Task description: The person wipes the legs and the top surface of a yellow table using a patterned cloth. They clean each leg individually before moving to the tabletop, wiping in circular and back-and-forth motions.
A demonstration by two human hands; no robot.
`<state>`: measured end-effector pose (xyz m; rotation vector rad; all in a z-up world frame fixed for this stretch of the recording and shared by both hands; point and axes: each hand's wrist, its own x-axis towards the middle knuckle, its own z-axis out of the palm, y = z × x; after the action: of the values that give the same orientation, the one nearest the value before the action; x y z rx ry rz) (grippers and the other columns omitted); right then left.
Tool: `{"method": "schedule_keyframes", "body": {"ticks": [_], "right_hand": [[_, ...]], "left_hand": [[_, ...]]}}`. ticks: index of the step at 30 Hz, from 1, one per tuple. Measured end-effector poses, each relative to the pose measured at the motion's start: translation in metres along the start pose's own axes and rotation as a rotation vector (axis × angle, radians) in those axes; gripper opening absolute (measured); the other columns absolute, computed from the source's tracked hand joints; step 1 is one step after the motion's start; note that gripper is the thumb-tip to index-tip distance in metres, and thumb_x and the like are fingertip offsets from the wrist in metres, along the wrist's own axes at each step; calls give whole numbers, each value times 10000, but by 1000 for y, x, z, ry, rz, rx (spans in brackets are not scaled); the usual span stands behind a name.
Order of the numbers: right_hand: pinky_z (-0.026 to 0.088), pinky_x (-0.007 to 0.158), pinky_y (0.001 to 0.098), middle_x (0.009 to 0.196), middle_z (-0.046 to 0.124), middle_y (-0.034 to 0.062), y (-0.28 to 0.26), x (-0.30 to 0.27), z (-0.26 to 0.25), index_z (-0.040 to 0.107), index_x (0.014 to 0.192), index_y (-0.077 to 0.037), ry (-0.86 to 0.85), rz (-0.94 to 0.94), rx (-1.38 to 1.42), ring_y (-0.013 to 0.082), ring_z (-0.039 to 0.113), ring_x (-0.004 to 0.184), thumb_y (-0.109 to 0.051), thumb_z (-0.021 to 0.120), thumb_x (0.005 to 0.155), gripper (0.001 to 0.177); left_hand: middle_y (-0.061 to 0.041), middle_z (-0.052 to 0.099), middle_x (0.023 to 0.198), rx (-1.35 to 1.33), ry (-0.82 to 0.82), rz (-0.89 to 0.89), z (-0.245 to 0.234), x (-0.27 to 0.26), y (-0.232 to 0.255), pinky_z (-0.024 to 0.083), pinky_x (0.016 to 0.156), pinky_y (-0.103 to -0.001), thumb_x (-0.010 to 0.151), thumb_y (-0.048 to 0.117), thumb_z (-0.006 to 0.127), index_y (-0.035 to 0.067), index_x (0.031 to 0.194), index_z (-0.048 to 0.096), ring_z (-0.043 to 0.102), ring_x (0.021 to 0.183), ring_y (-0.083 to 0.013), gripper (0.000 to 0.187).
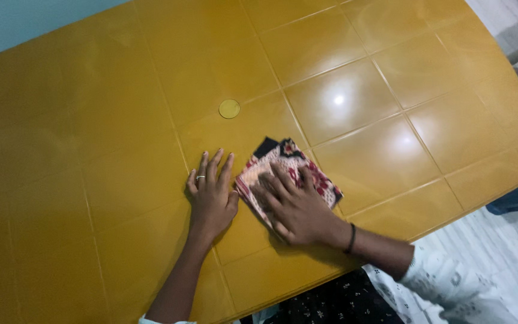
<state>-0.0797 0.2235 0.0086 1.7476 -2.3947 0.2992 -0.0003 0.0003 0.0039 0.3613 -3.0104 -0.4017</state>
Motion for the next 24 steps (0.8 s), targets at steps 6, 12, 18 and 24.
{"method": "schedule_keyframes", "body": {"ticks": [6,12,18,24], "right_hand": [[104,1120,766,1599,369,185,34,50,14,325,1576,-108,13,28,-50,360,221,1550,-454,337,918,744],[75,1134,766,1654,290,168,68,85,33,294,1600,-115,31,99,-19,367,161,1560,-489,275,935,764],[81,1133,753,1680,248,138,125,110,49,271,1611,-155,35,177,-51,356,157,1557,-578,256,946,788],[262,1022,717,1647,366,127,198,86,42,374,1600,-204,148,256,-94,315,320,1517,-623,301,943,782]], "left_hand": [[-92,199,1668,-15,-21,-16,-5,0,4,39,1218,-597,837,202,631,207,1602,228,80,1561,-287,864],[-85,188,1674,2,-27,-8,-2,1,2,39,1216,-602,835,206,633,200,1589,242,71,1562,-293,849],[-106,214,1672,-9,19,25,-1,-2,1,53,1213,-618,851,181,600,195,1599,264,83,1570,-317,821],[-104,206,1671,26,27,25,6,-1,-1,62,1213,-627,855,194,596,202,1597,258,81,1568,-314,816]]}}
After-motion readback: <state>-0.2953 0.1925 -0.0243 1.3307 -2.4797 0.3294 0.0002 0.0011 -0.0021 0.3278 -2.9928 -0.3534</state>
